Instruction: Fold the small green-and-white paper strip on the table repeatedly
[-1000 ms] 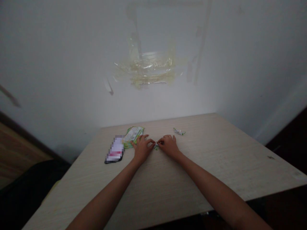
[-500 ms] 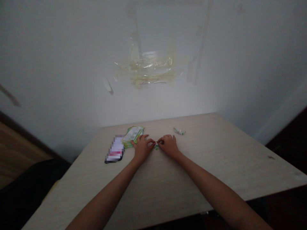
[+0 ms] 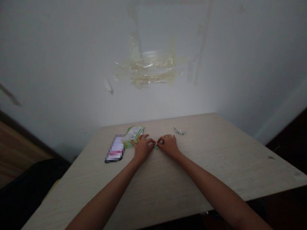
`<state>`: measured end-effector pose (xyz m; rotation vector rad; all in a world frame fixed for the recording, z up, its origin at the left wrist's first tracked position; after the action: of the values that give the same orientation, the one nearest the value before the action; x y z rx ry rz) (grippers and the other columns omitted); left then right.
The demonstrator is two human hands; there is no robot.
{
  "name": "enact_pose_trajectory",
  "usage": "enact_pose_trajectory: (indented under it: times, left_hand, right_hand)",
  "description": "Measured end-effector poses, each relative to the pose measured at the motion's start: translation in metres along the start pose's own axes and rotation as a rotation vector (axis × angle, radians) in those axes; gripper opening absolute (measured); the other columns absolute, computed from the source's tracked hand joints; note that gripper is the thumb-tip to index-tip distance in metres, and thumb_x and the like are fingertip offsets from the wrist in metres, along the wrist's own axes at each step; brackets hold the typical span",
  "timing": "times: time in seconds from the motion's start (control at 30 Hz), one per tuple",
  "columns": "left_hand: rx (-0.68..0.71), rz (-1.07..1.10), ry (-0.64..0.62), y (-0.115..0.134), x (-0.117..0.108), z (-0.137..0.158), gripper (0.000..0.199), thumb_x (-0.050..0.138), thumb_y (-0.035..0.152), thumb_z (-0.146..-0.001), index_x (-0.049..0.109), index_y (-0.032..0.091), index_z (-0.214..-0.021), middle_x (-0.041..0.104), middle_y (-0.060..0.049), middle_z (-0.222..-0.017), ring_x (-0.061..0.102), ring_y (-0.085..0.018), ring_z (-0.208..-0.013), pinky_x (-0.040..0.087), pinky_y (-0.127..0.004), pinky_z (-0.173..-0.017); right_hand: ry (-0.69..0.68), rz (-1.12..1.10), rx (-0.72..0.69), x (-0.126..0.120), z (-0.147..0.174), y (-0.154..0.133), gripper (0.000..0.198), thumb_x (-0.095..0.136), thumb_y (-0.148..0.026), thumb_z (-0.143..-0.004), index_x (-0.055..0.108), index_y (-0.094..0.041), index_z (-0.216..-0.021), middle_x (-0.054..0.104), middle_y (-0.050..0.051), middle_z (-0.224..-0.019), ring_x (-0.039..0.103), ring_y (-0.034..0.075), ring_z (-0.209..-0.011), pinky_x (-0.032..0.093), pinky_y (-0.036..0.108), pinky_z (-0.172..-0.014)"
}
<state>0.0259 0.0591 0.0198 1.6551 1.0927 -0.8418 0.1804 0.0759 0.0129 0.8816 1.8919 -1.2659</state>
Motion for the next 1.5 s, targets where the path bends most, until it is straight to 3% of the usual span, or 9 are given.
enact_pose_trajectory:
  times: [0.4,0.67,0.83,1.0,1.5]
  left_hand:
    - [-0.013,-0.006,-0.033,0.002,-0.002,0.0,0.017,0.064,0.044,-0.086,0.075,0.037,-0.097,0.053,-0.002,-0.142,0.031,-0.033,-0.14,0.01,-0.073,-0.111]
    - [0.006,0.006,-0.012,0.001,-0.001,0.0,0.016,0.063,0.043,-0.086,0.075,0.037,-0.094,0.055,-0.001,-0.14,0.033,-0.032,-0.139,0.007,-0.074,-0.111]
    - [0.092,0.026,-0.043,0.004,0.0,0.004,0.015,0.064,0.043,-0.086,0.076,0.035,-0.089,0.055,0.0,-0.14,0.032,-0.033,-0.14,0.006,-0.073,-0.112]
    - [0.167,0.018,-0.019,0.004,0.001,0.009,0.018,0.061,0.045,-0.088,0.077,0.037,-0.092,0.056,0.0,-0.139,0.033,-0.033,-0.139,0.002,-0.076,-0.111]
    - [0.193,0.098,-0.045,0.001,0.001,0.005,0.008,0.07,0.037,-0.083,0.077,0.036,-0.087,0.058,0.0,-0.134,0.035,-0.033,-0.138,0.006,-0.077,-0.11]
  right_hand:
    - [0.027,0.041,-0.039,0.001,0.001,-0.002,0.017,0.065,-0.039,-0.085,0.075,-0.026,-0.089,0.068,0.005,-0.088,0.057,0.023,-0.097,0.03,0.044,-0.101]
    - [0.034,0.088,-0.09,-0.002,0.006,-0.002,0.016,0.065,-0.038,-0.088,0.077,-0.029,-0.094,0.067,0.005,-0.094,0.055,0.024,-0.105,0.022,0.048,-0.108]
    - [0.078,0.157,-0.131,-0.009,0.006,-0.002,0.017,0.066,-0.036,-0.088,0.078,-0.028,-0.096,0.063,0.008,-0.097,0.05,0.026,-0.106,0.03,0.041,-0.099]
    - [0.082,0.152,-0.133,-0.011,0.007,0.001,0.017,0.065,-0.037,-0.089,0.078,-0.028,-0.096,0.064,0.007,-0.096,0.05,0.024,-0.104,0.028,0.04,-0.099]
    - [0.034,0.121,-0.139,0.0,0.001,0.013,0.017,0.067,-0.041,-0.088,0.076,-0.038,-0.102,0.064,0.004,-0.103,0.052,0.021,-0.1,0.033,0.036,-0.09]
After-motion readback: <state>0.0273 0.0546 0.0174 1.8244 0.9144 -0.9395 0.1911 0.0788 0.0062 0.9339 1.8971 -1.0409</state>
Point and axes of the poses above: each hand's wrist, its own z-axis away from the middle knuckle, its own x-axis out of the palm, y = z × x, the point moved 6 cm from there along -z, towards the middle knuckle
